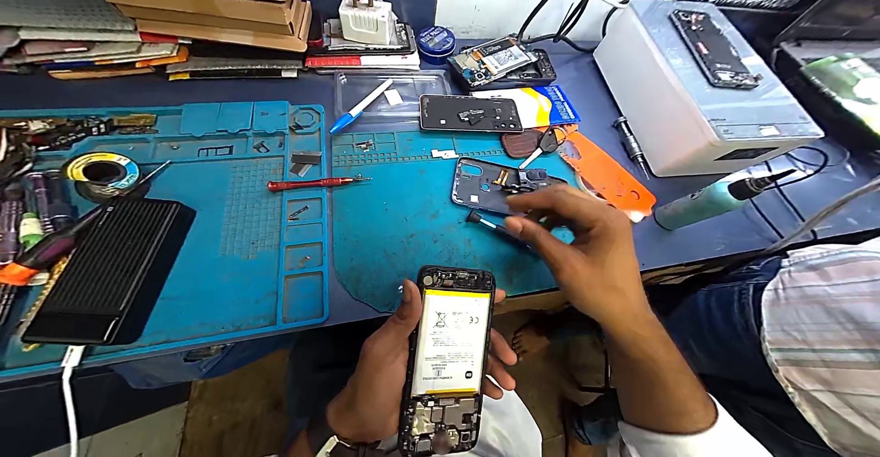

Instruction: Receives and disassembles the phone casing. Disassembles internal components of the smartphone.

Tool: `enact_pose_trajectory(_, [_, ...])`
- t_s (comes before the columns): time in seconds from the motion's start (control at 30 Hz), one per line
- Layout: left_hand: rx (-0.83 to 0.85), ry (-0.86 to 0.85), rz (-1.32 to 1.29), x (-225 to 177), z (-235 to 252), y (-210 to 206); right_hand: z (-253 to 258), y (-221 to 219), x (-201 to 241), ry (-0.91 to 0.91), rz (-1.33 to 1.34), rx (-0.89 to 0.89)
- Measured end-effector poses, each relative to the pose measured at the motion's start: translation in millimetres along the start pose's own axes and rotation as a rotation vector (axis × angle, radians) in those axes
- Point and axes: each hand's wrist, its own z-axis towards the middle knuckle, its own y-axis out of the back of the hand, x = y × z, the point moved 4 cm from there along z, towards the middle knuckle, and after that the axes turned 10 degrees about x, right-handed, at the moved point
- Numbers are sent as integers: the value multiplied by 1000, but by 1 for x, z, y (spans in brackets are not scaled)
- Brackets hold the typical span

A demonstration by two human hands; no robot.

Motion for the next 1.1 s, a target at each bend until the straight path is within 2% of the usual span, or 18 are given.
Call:
enact_pose_trajectory(0.07, [10,-7,5,0,0,2,-4,-9,23,53,218,169])
enact_pose_trajectory(0.17, [9,-22,5,0,1,1,-5,-19,38,77,236,299])
enact_pose_trajectory(0.43, [24,4,30,4,-1,2,-5,-24,34,-26,295,368])
enact_pose_trajectory(0.77, [55,36,66,8,-3,2,-7,-24,33,-176,496,472])
enact_pose_trajectory(1.1, [73,66,38,10,-5,1,-13,-27,32,-176,533,441])
